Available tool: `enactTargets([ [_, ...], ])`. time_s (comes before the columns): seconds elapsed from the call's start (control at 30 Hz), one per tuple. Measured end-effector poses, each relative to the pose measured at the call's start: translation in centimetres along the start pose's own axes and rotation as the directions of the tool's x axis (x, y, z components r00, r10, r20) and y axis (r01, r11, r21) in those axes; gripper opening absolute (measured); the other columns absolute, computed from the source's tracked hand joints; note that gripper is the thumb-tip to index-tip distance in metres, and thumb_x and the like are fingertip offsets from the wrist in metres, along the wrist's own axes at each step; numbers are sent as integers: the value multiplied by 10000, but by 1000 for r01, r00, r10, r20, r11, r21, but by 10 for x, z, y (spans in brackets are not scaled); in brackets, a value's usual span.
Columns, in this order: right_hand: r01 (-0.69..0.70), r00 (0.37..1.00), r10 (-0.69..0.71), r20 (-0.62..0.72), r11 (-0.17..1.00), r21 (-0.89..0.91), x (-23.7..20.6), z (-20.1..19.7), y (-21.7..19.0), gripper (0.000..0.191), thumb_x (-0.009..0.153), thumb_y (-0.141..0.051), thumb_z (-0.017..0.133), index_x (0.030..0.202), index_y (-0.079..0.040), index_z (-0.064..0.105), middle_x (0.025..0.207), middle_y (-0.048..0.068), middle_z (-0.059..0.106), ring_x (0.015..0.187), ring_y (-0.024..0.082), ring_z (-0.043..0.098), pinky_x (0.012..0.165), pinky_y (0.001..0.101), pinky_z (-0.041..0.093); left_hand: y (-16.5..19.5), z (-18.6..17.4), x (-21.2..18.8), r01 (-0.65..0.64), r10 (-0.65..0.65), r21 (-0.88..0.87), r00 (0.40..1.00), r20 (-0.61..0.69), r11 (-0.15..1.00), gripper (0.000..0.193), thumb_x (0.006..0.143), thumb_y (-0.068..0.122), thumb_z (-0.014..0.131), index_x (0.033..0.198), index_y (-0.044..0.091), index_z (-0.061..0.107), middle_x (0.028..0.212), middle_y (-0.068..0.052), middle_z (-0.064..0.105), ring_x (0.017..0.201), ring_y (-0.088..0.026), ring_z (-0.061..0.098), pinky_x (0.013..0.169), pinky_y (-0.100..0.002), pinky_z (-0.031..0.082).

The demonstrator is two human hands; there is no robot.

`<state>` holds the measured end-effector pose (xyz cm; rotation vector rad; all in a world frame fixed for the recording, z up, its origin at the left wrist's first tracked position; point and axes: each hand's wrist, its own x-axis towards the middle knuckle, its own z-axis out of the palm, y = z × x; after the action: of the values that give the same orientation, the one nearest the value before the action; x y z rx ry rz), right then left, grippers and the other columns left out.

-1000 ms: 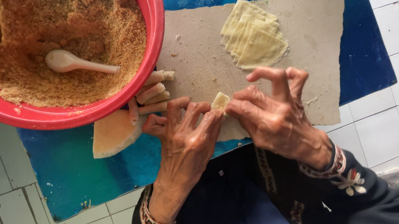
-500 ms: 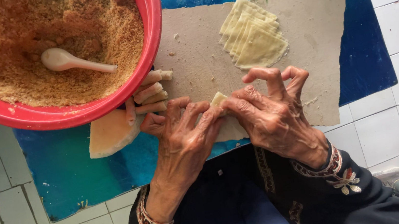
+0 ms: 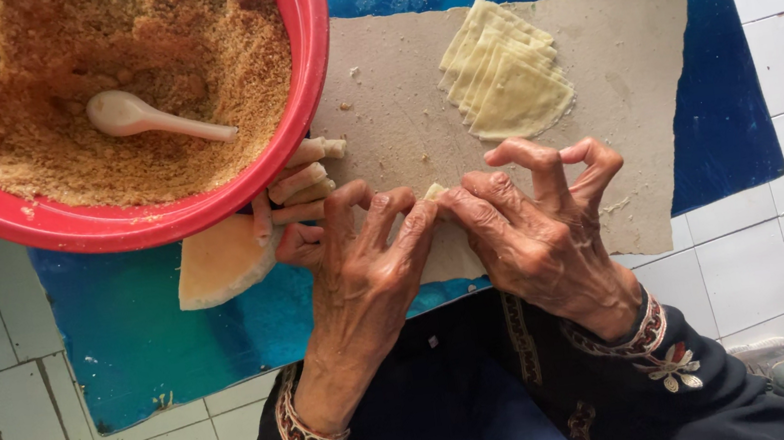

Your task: The person places a portion of brown filling from a red bowl onto a square of dough, then folds and pinches the dough closed into a triangular pastry, setting finished pieces aside. They repeat this cycle, occasionally scooping more filling with a spoon.

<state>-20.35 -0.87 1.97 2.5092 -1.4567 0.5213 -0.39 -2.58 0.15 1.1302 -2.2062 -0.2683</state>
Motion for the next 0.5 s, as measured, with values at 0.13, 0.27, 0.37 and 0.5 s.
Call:
enactTargets([
  [0.13, -18, 998, 19, -64, 1000, 10, 1, 4, -4, 159, 965, -245, 843, 1094, -186, 771, 1100, -64, 703, 1247, 254, 515, 996, 545, 227, 3, -1, 0, 46, -46, 9, 999, -12, 999, 301, 878, 112, 775, 1169, 90, 701, 1131, -36, 631, 1093, -294, 534, 926, -409, 466],
  [0.27, -52, 996, 51, -68, 999, -13, 1, 5, -4, 147, 990, -211, 832, 1122, -189, 772, 1136, -56, 713, 1243, 287, 489, 977, 535, 237, 3, -2, 1, 34, -35, -6, 999, -24, 999, 316, 908, 115, 762, 1218, 73, 711, 1166, -40, 624, 1120, -298, 520, 991, -412, 467],
  [0.37, -49, 998, 48, -28, 998, -40, 0, 3, -4, 194, 997, -216, 816, 1179, -156, 793, 1165, -42, 718, 1295, 272, 503, 978, 546, 245, 5, -2, 1, 43, -41, 54, 999, -24, 998, 278, 900, 131, 763, 1169, 76, 720, 1209, -41, 616, 1150, -325, 496, 1012, -438, 449],
  [0.5, -18, 1000, 17, -8, 990, -137, 0, 1, -7, 226, 1049, -346, 754, 1232, -219, 792, 1226, -35, 706, 1346, 303, 440, 985, 567, 237, 6, -2, 2, 94, -94, 16, 995, -28, 995, 287, 929, 182, 765, 1179, 62, 695, 1316, -61, 566, 1211, -384, 444, 1058, -472, 415],
])
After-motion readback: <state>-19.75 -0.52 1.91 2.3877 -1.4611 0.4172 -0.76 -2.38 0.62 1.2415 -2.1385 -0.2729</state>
